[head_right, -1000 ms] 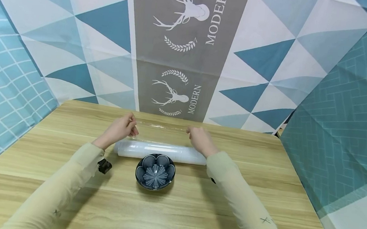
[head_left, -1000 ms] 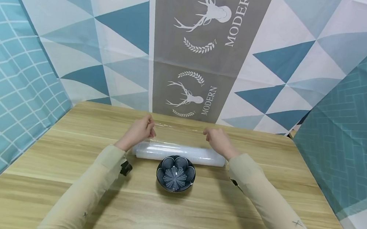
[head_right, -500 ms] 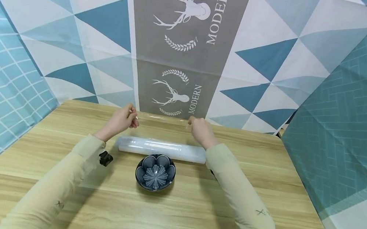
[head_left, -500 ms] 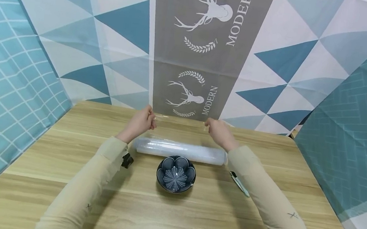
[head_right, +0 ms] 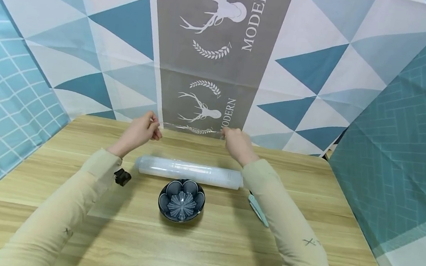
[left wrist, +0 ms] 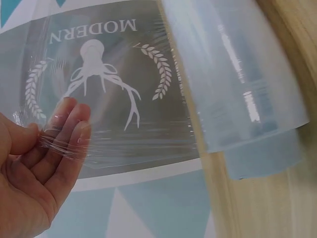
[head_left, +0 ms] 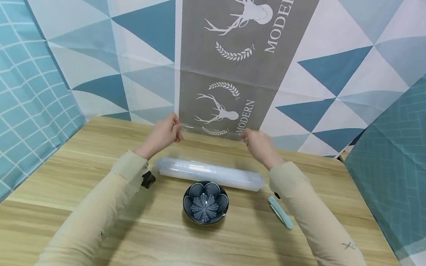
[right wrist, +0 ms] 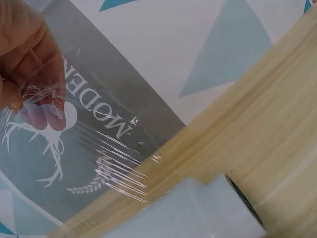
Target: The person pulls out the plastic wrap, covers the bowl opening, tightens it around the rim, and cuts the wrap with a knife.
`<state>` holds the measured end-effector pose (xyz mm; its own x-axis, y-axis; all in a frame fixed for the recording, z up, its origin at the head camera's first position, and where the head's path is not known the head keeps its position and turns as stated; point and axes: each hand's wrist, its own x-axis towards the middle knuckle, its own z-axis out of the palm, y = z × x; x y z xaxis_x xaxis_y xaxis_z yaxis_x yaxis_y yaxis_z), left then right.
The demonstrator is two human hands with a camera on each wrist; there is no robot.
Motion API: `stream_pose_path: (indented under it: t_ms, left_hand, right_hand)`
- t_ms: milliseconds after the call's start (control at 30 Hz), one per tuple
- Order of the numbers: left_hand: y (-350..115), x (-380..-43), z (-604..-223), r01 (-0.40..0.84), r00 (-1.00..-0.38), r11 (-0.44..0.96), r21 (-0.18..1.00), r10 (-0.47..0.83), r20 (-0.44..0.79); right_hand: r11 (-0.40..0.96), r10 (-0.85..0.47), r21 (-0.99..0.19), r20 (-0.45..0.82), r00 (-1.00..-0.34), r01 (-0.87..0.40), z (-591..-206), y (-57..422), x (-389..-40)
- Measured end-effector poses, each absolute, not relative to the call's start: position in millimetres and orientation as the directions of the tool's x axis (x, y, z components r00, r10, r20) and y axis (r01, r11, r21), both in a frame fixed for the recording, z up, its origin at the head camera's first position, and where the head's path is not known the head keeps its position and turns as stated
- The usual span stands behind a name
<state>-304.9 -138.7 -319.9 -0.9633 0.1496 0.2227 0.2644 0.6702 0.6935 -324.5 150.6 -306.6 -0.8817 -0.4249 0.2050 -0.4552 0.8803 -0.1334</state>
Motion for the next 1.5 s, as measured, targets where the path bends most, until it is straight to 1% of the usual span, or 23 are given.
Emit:
stream_pose_path:
  t_ms: [267, 567, 767, 1167, 1500]
  left_hand:
    - [-137.4, -305.8, -308.7, 0.258, -0.965, 0.644, 0.72, 0.136, 0.224]
    - [-136.8, -305.0, -295.6, 0.299, -0.95, 0.665, 0.684, 0.144, 0.275]
    - [-136.6, -304.8, -288.5, 0.28, -0.956, 0.649, 0.708, 0.121, 0.268]
    - [-134.3, -303.4, -273.1, 0.299, -0.944, 0.645, 0.703, 0.093, 0.316]
    - [-133.4, -294.4, -266.1, 0.34, -0.926, 0.639, 0.69, 0.101, 0.363]
  right_hand:
    - [0.902, -0.393, -0.093, 0.226, -0.891, -0.421, -295.7, 151.6, -328.2]
    - [0.907, -0.378, -0.093, 0.247, -0.892, -0.41, -280.5, 154.4, -329.0]
    - [0.903, -0.389, -0.071, 0.278, -0.878, -0.423, -271.1, 155.2, -328.7]
    - [0.903, -0.395, -0.03, 0.338, -0.854, -0.429, -254.4, 156.2, -330.2]
    - [0.897, -0.387, -0.072, 0.344, -0.855, -0.435, -250.1, 156.2, -323.4]
